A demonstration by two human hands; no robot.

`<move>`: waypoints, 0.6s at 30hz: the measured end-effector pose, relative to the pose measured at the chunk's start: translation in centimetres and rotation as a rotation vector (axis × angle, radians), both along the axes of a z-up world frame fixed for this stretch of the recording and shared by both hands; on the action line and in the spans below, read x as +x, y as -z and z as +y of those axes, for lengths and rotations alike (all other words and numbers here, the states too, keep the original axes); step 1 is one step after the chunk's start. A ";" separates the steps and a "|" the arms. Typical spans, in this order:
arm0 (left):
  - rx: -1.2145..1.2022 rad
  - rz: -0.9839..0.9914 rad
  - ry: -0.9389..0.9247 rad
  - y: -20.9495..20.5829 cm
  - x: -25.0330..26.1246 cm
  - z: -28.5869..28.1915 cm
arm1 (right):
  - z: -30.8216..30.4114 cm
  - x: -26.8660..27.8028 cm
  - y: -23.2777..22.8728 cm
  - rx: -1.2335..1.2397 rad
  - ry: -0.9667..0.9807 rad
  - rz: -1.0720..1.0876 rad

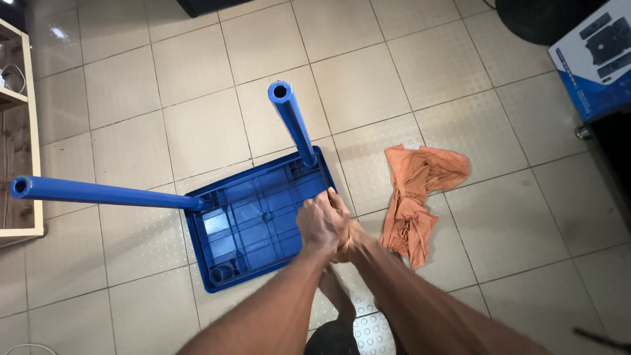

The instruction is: The user is seen assembling a blue plastic table.

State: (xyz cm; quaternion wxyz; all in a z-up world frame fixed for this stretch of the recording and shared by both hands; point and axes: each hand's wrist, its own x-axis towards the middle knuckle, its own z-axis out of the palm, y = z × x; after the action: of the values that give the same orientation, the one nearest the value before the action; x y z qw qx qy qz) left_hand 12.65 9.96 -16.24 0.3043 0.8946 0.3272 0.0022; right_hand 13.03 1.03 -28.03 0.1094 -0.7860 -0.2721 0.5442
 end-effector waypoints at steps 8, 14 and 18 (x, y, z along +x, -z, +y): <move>-0.094 0.110 -0.015 -0.6 -0.1 -1.1 | -0.2 0.5 -1.9 0.003 -0.412 -0.024; -0.004 -0.006 0.018 0.1 -0.4 -0.8 | -0.6 2.0 0.4 0.091 -0.290 0.107; -0.057 0.015 -0.004 -0.1 -0.3 -0.6 | -1.1 0.5 6.5 0.174 -0.193 0.307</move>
State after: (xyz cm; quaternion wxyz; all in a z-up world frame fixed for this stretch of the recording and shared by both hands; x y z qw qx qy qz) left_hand 12.37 9.39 -16.13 0.3273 0.8849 0.3312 -0.0131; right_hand 13.56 -0.11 -34.53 0.1646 -0.6517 -0.3724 0.6399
